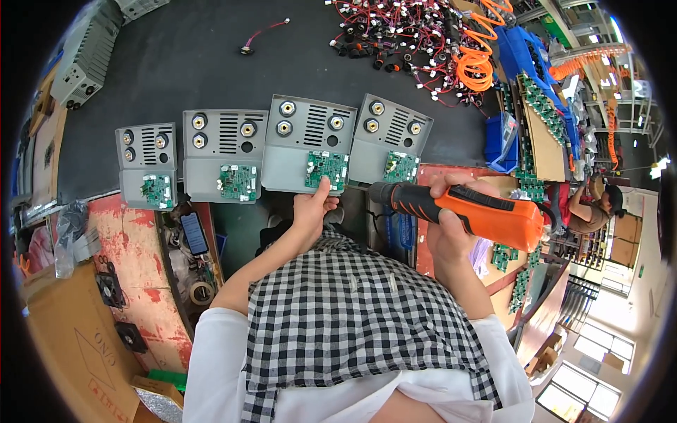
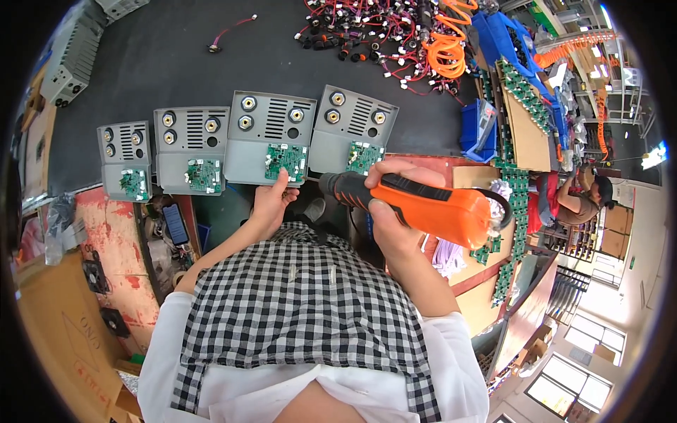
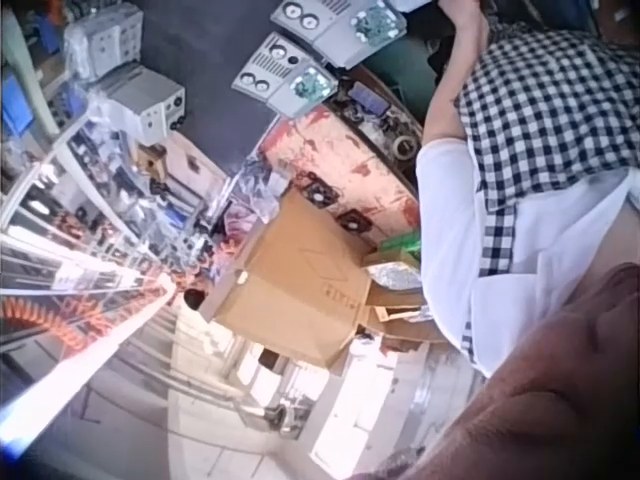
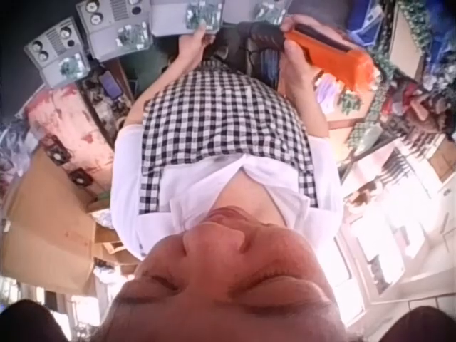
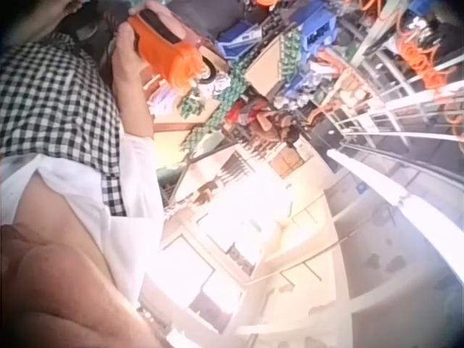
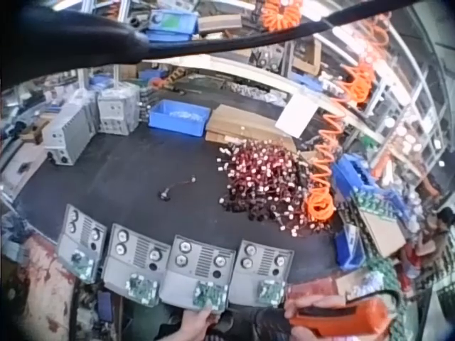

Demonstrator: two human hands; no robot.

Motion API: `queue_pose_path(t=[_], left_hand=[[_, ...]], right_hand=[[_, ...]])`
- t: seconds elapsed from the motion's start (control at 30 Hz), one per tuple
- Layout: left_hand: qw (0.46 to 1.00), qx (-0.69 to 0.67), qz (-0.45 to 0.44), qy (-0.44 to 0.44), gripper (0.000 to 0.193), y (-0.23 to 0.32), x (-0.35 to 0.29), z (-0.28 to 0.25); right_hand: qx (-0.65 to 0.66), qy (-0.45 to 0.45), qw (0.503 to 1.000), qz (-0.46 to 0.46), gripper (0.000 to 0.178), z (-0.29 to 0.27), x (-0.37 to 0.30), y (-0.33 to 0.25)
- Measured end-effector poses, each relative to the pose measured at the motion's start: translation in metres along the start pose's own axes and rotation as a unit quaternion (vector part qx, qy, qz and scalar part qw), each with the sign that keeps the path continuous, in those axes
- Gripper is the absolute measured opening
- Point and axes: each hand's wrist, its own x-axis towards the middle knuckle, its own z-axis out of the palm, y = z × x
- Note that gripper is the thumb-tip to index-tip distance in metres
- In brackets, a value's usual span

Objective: Assembling or disassembling internal components and wiring for power supply units using a power screwdriver.

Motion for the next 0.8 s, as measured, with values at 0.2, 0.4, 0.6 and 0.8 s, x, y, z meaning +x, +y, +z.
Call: queue_pose_path(t=[0.2, 0.4, 0.6, 0.8], left_hand=[[1.0, 0.011, 0.005, -0.001, 0.024, 0.001, -0.001, 0.001], [0.999, 0.004, -0.011, -0.031, 0.027, 0.007, -0.001, -0.005], [1.0, 0.007, -0.022, -0.012, 0.027, 0.01, -0.001, -0.002], [0.999, -0.018, -0.024, -0.016, 0.025, 0.011, 0.002, -0.005]], right_hand=[[-0.015, -0.012, 1.0, 0.005, 0.043, 0.006, 0.001, 0.003], [-0.07, -0.134, 0.988, -0.007, 0.046, 0.008, 0.001, 0.004], [-0.073, -0.197, 0.977, 0.039, 0.047, 0.026, 0.007, 0.003], [-0.041, -0.206, 0.977, 0.03, 0.046, 0.028, 0.011, 0.008]])
